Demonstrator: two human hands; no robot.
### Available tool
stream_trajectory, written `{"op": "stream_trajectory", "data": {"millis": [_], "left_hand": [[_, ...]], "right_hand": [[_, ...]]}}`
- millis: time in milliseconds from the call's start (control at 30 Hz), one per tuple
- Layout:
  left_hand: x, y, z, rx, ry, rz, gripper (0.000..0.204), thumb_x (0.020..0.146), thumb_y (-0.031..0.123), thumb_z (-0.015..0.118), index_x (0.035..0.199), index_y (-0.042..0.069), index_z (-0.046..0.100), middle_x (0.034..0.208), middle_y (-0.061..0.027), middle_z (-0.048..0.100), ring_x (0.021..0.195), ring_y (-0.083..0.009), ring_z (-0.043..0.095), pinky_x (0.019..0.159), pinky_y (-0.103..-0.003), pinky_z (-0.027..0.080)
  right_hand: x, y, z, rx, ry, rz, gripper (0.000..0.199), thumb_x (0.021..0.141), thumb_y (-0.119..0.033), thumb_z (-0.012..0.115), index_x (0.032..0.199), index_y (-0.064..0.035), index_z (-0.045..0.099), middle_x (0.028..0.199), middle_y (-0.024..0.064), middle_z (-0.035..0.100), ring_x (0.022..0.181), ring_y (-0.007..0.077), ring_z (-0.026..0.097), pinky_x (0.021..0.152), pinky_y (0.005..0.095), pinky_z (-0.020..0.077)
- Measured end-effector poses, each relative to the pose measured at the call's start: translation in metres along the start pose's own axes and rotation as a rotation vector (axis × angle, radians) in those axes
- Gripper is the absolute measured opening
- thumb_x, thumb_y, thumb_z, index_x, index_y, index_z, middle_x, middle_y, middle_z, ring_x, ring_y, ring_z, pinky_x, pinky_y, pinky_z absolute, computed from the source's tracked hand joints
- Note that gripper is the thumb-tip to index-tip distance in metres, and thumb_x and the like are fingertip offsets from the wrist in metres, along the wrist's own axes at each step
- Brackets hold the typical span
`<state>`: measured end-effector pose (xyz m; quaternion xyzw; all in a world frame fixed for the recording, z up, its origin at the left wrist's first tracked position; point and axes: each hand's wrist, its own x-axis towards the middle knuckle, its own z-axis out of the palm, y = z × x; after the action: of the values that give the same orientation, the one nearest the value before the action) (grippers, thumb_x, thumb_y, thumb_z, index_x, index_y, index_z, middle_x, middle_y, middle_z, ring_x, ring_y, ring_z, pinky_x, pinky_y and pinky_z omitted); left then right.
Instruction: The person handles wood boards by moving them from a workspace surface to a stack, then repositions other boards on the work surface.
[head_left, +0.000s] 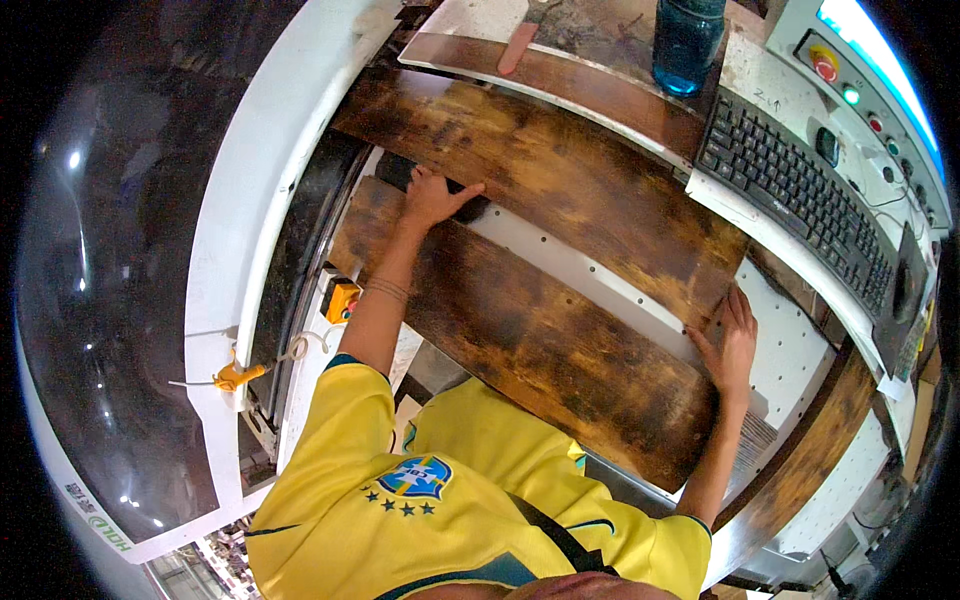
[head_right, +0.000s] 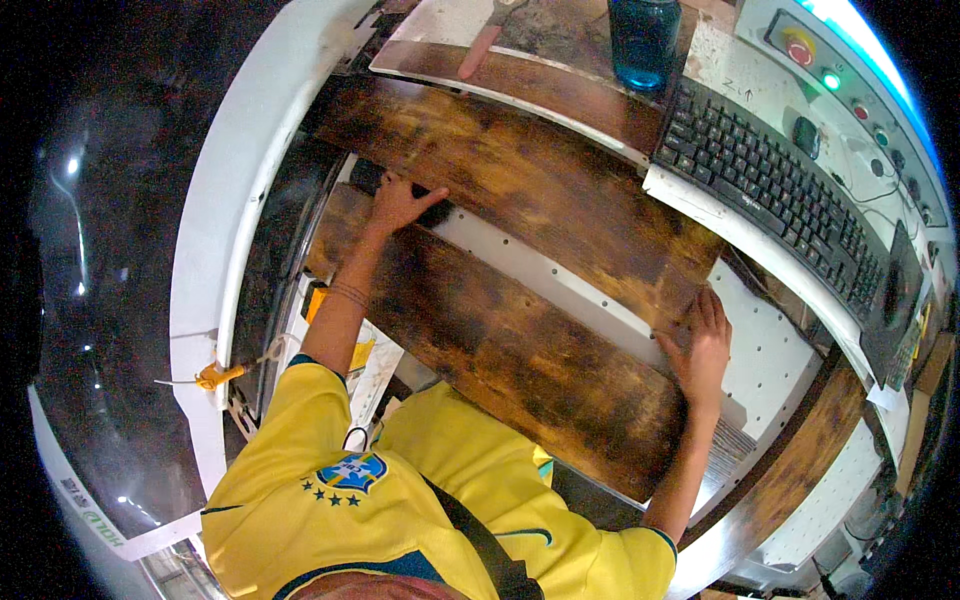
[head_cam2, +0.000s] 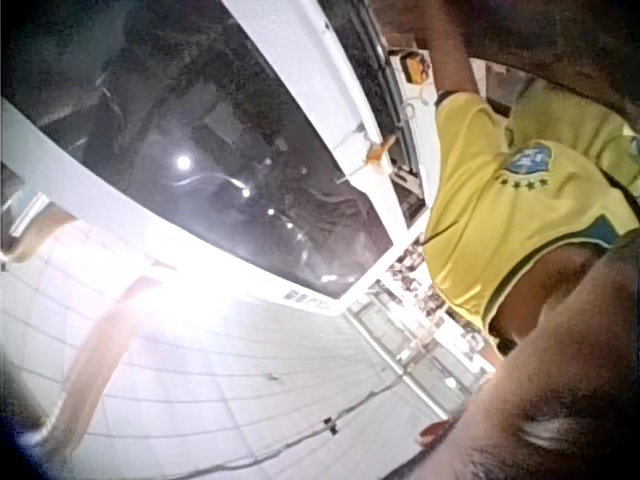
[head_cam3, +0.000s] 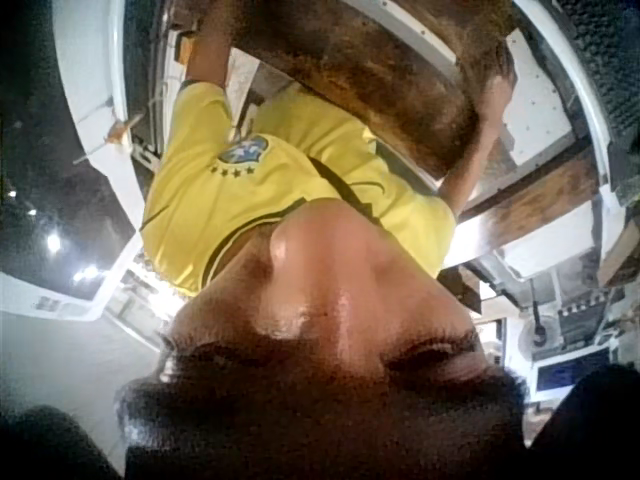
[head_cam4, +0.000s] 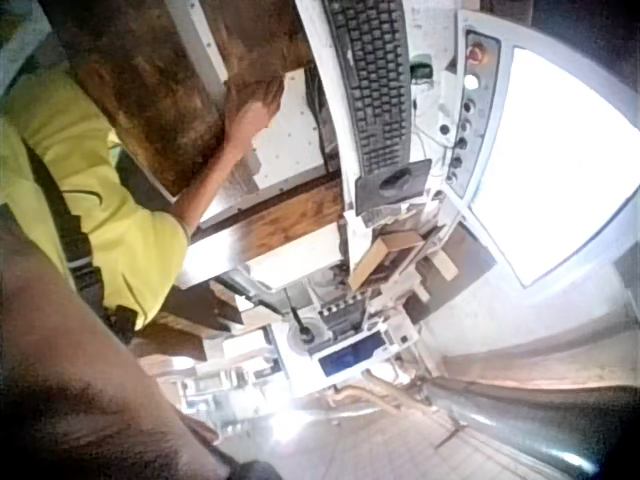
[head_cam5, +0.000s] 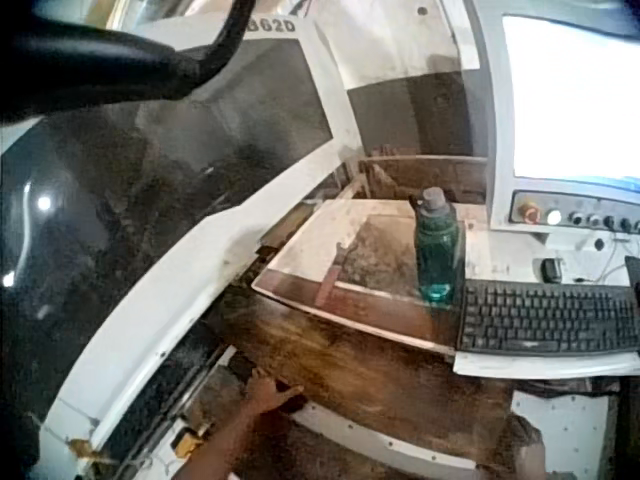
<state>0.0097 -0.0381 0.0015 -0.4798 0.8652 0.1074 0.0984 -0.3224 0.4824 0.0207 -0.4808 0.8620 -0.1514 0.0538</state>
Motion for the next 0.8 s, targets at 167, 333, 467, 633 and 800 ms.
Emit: {"op": "stream_trajectory", "data": {"millis": [167,333,467,633,800], "left_hand": [[0.020,-0.035,-0.006,-0.024,-0.011,-0.014,0.133,0.073,0.101,0.049,0.144,-0.011,0.053,0.161,-0.0452,0.022,0.153,-0.0610,0.013,0.119,-0.071,0.027],[0.033,-0.044,-0.014,0.008,-0.058,-0.054,0.138,0.070,0.100,0.055,0.154,-0.009,0.042,0.162,-0.0441,0.020,0.154,-0.0602,0.012,0.120,-0.069,0.027],[0.036,-0.051,-0.010,0.008,-0.090,-0.052,0.137,0.070,0.100,0.054,0.152,-0.010,0.046,0.163,-0.0434,0.020,0.154,-0.0592,0.011,0.122,-0.067,0.027],[0.042,-0.055,-0.004,-0.024,-0.059,0.015,0.138,0.071,0.101,0.052,0.153,-0.009,0.043,0.165,-0.0403,0.019,0.156,-0.0566,0.011,0.122,-0.065,0.027],[0.044,-0.066,-0.001,0.018,-0.073,-0.009,0.137,0.072,0.100,0.052,0.155,-0.008,0.042,0.167,-0.0377,0.018,0.157,-0.0539,0.012,0.122,-0.065,0.027]], "right_hand": [[0.028,-0.037,0.003,-0.043,-0.049,-0.016,0.077,0.082,-0.041,0.087,0.137,0.0070,0.062,0.158,0.0207,0.050,0.148,0.0361,0.044,0.117,0.0506,0.0407],[0.035,-0.046,0.003,-0.087,-0.088,0.000,0.081,0.078,-0.040,0.088,0.138,0.0076,0.062,0.158,0.0203,0.050,0.147,0.0343,0.045,0.114,0.0485,0.0426],[0.034,-0.041,0.008,-0.045,-0.004,-0.034,0.083,0.076,-0.037,0.089,0.140,0.0073,0.060,0.158,0.0203,0.050,0.148,0.0333,0.046,0.114,0.0483,0.0427],[0.028,-0.036,0.016,0.032,0.050,-0.033,0.086,0.077,-0.037,0.088,0.143,0.0079,0.056,0.160,0.0210,0.047,0.146,0.0360,0.047,0.119,0.0482,0.0395],[0.028,-0.039,0.023,0.088,0.095,-0.067,0.087,0.076,-0.035,0.091,0.142,0.0093,0.056,0.161,0.0219,0.045,0.148,0.0371,0.044,0.124,0.0499,0.0343]]}}
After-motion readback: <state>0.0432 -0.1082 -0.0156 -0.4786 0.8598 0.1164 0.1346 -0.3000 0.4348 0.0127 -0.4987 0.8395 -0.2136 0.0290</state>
